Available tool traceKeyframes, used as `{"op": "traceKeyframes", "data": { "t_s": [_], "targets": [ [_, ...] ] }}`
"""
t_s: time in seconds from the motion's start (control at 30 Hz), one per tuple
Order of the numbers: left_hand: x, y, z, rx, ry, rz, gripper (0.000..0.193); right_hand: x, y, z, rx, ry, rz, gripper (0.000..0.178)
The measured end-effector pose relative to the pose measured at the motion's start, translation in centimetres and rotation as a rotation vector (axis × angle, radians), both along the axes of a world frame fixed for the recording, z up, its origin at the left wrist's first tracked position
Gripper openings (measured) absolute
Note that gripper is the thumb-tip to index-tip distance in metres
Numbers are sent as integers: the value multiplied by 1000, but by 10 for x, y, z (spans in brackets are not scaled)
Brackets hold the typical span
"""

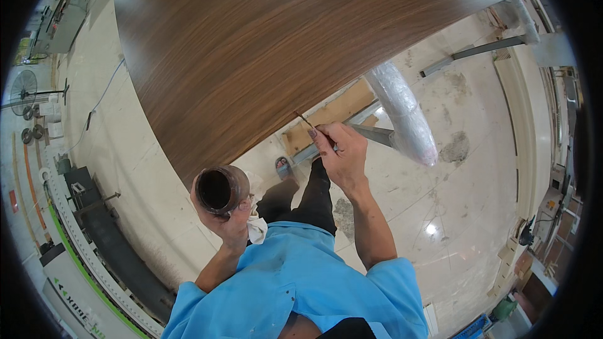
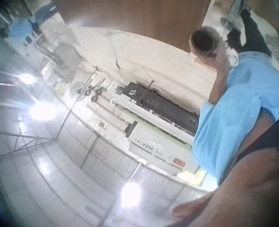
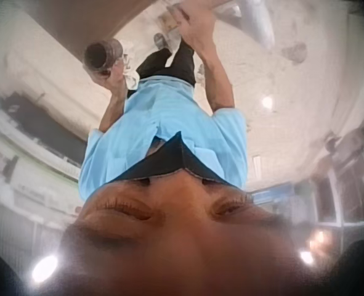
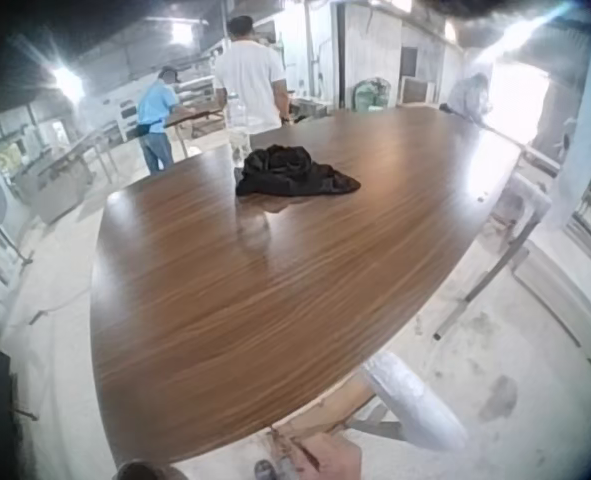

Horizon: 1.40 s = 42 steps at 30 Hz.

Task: The person applies a dark liquid finish to the edges of a large wooden tabletop using a small brush and a cloth. They repeatedly dip the brush into a container, apply the finish along the edges, and wipe the surface with a cloth.

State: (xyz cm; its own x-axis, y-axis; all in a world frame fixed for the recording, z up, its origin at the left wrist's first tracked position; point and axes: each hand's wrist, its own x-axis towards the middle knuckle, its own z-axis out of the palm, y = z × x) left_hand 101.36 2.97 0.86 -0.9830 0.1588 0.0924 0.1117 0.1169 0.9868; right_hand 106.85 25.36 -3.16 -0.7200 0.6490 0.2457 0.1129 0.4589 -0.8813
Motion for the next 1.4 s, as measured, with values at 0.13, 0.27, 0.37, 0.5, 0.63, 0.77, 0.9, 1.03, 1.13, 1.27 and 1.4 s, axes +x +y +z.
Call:
{"op": "traceKeyframes", "data": {
  "t_s": [0.13, 0.27, 0.37, 0.5, 0.63, 0.77, 0.9, 1.03, 1.13, 1.27, 1.4],
  "targets": [
    [-2, 7, 2, -3, 23, 19, 80, 4, 17, -3, -128, -82, -216, 9],
    [-3, 8, 2, -15, 32, 36, 82, 6, 19, -1, -210, -30, -296, 9],
    [-4, 10, 3, -46, 30, 37, 83, -1, -10, 1, -213, -19, -173, 9],
    [-6, 7, 4, -26, 17, 24, 82, -2, -36, 6, -61, 40, 84, 11],
    [-7, -1, 4, -41, 33, 46, 82, 1, -34, 7, -263, 25, -194, 11],
    [-7, -8, 1, -32, 59, 68, 81, -10, -53, 6, -231, 11, -120, 9],
    [-10, -20, 2, -53, 50, 67, 82, -14, -83, 6, -116, 19, 218, 10],
    [-12, -34, 2, -58, 42, 93, 84, -13, -91, 5, -255, 38, -128, 12],
    [-14, -41, 4, -65, 31, 112, 85, -16, -97, 5, -280, -46, -49, 12],
    [-14, -51, 3, -54, 33, 100, 85, -22, -109, 7, -185, -44, -1, 14],
    [-26, -73, 5, -24, 14, 93, 85, -28, -116, 5, -239, -29, -74, 15]
  ]
}}
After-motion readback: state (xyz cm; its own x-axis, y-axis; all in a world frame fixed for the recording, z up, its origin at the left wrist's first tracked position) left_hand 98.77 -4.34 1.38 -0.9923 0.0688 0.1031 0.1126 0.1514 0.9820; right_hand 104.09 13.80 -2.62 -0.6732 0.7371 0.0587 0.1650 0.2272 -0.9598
